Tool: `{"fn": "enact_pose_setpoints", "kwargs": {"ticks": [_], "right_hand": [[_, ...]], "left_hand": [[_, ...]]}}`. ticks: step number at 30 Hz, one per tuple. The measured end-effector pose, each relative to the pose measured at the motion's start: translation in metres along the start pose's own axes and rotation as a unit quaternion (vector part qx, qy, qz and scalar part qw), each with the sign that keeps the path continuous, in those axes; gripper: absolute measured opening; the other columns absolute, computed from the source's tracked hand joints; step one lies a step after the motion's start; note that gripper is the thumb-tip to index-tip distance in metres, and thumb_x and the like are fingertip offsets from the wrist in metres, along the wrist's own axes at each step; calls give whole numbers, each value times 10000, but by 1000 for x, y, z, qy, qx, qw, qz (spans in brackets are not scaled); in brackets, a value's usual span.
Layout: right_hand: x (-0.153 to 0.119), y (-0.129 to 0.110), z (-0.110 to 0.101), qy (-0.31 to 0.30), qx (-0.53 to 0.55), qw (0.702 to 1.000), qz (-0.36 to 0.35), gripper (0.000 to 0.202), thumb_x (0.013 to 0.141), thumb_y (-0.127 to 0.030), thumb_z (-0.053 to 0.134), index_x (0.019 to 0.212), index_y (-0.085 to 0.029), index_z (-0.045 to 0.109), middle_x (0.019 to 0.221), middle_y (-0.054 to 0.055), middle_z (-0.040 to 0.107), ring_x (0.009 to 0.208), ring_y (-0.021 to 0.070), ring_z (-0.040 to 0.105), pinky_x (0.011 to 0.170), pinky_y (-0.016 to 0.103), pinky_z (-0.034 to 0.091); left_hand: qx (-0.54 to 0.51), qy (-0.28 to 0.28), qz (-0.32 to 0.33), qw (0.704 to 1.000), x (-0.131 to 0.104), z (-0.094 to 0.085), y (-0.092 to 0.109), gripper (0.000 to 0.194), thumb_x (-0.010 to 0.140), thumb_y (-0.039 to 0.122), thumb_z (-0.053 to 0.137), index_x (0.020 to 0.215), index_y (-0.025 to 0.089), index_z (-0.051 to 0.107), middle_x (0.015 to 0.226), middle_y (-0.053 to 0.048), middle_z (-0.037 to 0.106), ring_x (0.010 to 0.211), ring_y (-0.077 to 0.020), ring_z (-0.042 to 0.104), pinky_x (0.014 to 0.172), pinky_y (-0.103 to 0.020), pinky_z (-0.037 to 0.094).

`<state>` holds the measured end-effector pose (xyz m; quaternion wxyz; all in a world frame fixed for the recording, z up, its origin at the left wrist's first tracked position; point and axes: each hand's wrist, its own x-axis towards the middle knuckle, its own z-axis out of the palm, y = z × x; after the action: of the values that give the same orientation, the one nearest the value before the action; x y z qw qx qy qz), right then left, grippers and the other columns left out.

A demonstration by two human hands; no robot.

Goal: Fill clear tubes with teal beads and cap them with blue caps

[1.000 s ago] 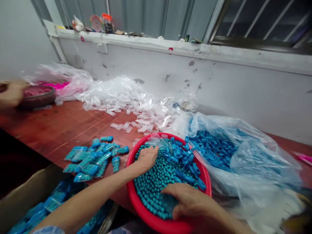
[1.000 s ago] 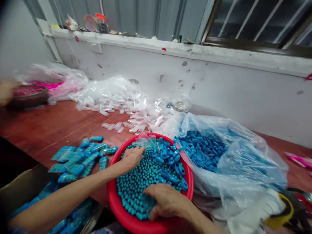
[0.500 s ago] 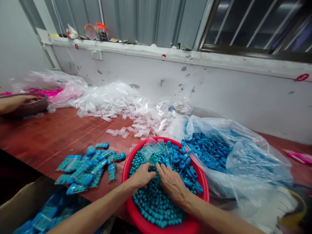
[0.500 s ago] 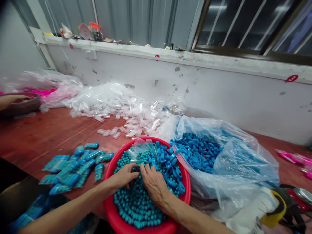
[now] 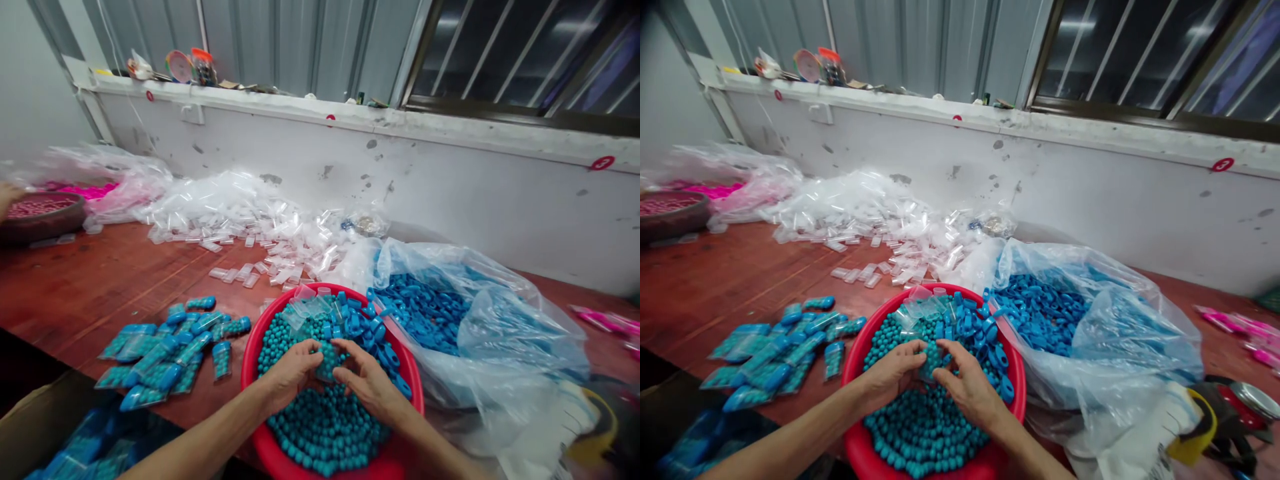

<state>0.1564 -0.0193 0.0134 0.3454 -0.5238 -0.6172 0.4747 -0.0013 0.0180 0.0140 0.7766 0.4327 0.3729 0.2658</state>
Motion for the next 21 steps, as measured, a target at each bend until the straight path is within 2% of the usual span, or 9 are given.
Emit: {"fn": "enact_pose_setpoints", "kwargs": {"ticks": [3,6,10,12,15,17,19,21], "right_hand": [[-3,-3,0,-20,-10,1000,-2,301,754,-171,478,1052,-210,490,608,-55,445,538,102,453,495,196,384],[-12,-3,3,-50,-47,997,-23,94,721,-157,515,804,-198,529,596,-62,443,561,89,443,524,183,364],[-19,-2,3,-173,24,980,94,191,687,-139,495,859,-213,462,557,-84,467,425,70,433,389,149,332],[-19,0,0,-195,43,971,129,183,684,-153,497,846,-216,436,505,-98,457,375,70,425,354,143,324],[-17,3,-7,-193,46,970,139,76,720,-177,459,778,-206,419,477,-97,457,347,67,423,346,142,324],[-16,3,-13,-178,-1,976,124,30,736,-166,432,741,-196,433,489,-87,462,362,67,433,363,147,325],[-12,2,-20,-129,-106,984,66,57,750,-154,435,724,-186,474,561,-57,516,467,84,497,446,167,369],[-3,-2,-24,-54,-246,968,2,90,787,-179,440,751,-181,523,696,-11,592,637,115,560,574,194,401]], "left_hand": [[22,-49,-7,999,-6,2,-1,280,690,371,550,851,171,440,643,25,552,494,-93,543,439,-183,363],[117,-52,-23,991,-13,2,-6,314,642,411,596,767,160,457,552,61,484,386,-53,446,353,-157,300],[123,-77,-96,985,-18,0,-12,373,592,473,611,722,160,454,519,65,468,345,-45,405,324,-163,307],[120,-90,-110,983,-19,0,-13,370,589,460,620,727,164,447,520,66,473,335,-53,422,320,-170,322],[99,-86,-93,987,-19,-2,-12,341,617,422,615,765,177,430,549,66,491,356,-69,471,318,-160,325],[67,-87,-70,991,-19,-4,-10,324,642,396,605,805,177,431,592,47,526,402,-74,505,324,-142,310],[31,-95,-41,994,-19,-5,-7,317,665,372,602,845,173,433,668,15,569,453,-73,529,340,-132,302],[-1,-99,-20,995,-19,-5,-5,319,689,371,593,877,177,422,735,-15,601,483,-75,541,355,-133,298]]}}
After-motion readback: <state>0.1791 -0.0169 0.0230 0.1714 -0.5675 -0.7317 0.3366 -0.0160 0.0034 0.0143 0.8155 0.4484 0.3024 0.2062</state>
